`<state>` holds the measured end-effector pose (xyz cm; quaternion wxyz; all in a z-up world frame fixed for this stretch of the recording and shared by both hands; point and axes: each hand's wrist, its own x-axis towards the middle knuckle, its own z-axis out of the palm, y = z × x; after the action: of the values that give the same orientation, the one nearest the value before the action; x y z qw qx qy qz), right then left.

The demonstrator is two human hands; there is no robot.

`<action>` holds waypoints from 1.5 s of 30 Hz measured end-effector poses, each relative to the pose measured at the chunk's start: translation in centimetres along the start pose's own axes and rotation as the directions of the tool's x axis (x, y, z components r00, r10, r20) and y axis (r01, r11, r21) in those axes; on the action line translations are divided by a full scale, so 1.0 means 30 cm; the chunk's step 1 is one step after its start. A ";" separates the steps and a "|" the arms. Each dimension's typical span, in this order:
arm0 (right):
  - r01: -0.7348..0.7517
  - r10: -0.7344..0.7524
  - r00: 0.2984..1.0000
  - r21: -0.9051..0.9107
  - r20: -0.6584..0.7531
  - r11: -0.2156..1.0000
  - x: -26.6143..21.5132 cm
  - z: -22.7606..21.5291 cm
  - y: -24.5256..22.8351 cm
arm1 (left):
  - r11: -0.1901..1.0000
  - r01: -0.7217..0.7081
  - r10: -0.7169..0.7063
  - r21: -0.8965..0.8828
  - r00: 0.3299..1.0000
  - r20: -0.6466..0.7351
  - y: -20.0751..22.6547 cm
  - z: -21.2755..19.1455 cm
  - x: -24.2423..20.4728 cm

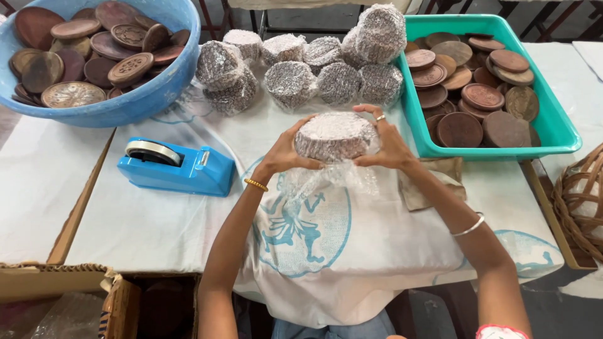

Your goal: The person wraps small, round, brown pottery items in bubble wrap and secures them with tape. They then place the wrapped items into a cardboard box. The person also wipes a pottery item with a cloth before wrapping it.

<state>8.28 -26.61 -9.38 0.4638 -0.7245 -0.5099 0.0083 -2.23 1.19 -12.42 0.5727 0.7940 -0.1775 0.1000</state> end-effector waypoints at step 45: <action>-0.129 0.043 0.949 -0.261 -0.313 0.957 0.004 0.091 0.030 | 0.757 0.131 0.039 0.640 0.969 -0.244 -0.026 -0.014 -0.012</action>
<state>7.68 -24.75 -11.49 0.4295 -0.7966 -0.3963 -0.1544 -2.23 1.87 -13.08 0.2803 0.9292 -0.0405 0.2375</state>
